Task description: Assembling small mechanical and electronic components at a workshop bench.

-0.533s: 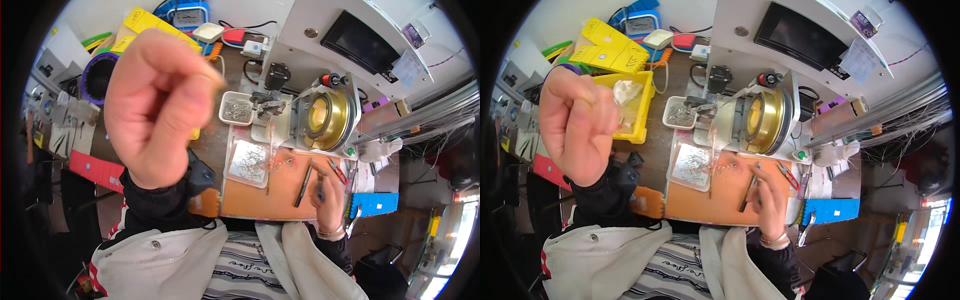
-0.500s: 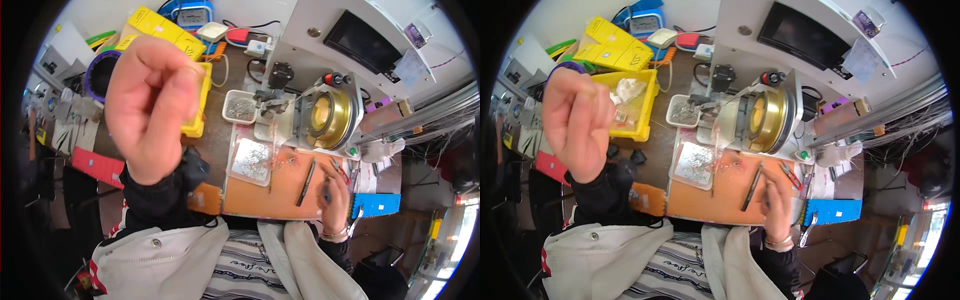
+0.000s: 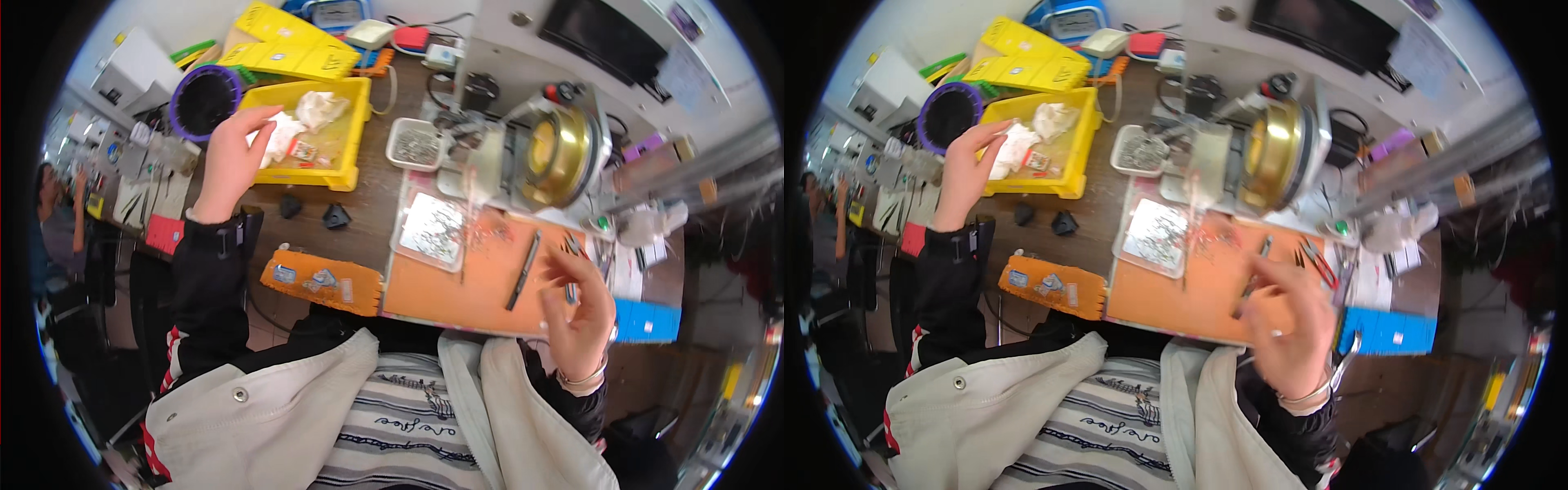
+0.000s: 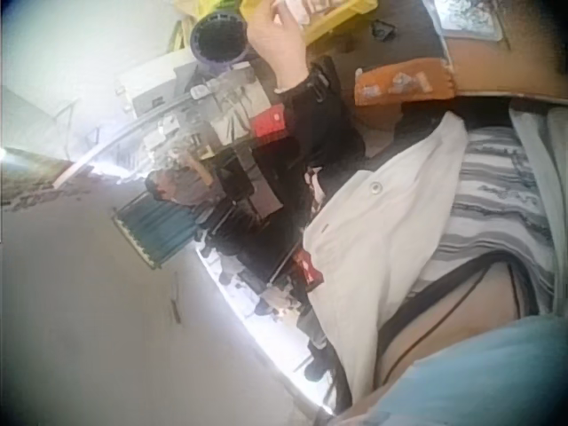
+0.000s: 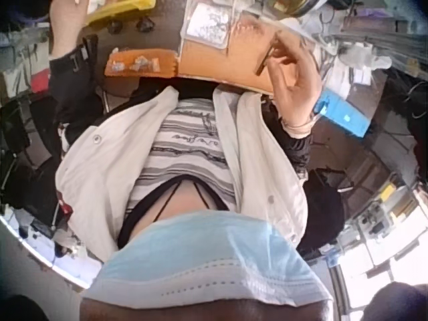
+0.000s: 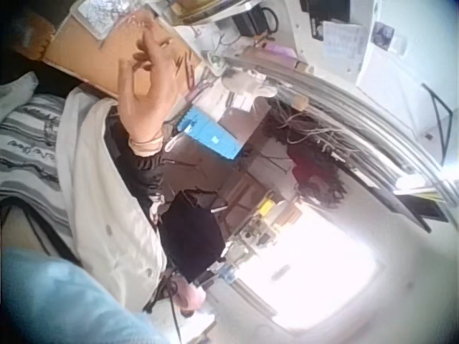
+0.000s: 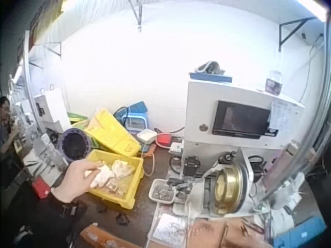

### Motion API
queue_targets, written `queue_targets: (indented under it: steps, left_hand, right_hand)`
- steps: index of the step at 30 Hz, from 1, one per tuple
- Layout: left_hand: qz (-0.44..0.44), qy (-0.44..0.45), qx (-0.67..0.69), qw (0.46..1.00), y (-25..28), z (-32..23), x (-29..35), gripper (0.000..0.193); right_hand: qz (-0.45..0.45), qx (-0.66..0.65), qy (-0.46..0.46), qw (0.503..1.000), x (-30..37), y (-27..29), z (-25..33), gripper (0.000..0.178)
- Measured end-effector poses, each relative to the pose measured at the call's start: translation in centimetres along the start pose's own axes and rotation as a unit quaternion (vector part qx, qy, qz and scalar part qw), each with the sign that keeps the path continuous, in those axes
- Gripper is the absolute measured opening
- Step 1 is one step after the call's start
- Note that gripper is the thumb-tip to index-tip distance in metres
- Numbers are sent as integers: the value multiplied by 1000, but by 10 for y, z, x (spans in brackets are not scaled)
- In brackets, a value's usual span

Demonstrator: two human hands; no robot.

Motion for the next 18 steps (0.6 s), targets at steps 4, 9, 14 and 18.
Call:
queue_targets:
  steps: [4,9,14,18]
  left_hand:
    - [8,-37,101,994,-4,-64,2,19]
    - [-16,-113,92,989,-12,-91,-6,17]
    - [0,-85,62,994,-2,-88,13,14]
    - [-3,-57,55,997,3,-85,29,12]
  right_hand:
    - [-142,-209,230,940,-50,-2,59,122]
    - [-273,-58,127,952,-80,38,85,133]
    - [-293,-100,198,930,-12,82,60,132]
    - [-351,-86,301,882,-82,55,70,132]
Point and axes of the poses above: each hand's wrist, its own x-axis away from the middle knuckle, its own y-axis out of the back of the hand, z = x × y, the point moved 1 cm from there along -x, towards the middle knuckle, and after that the axes turned 4 degrees about -x, right-handed, at the moved point
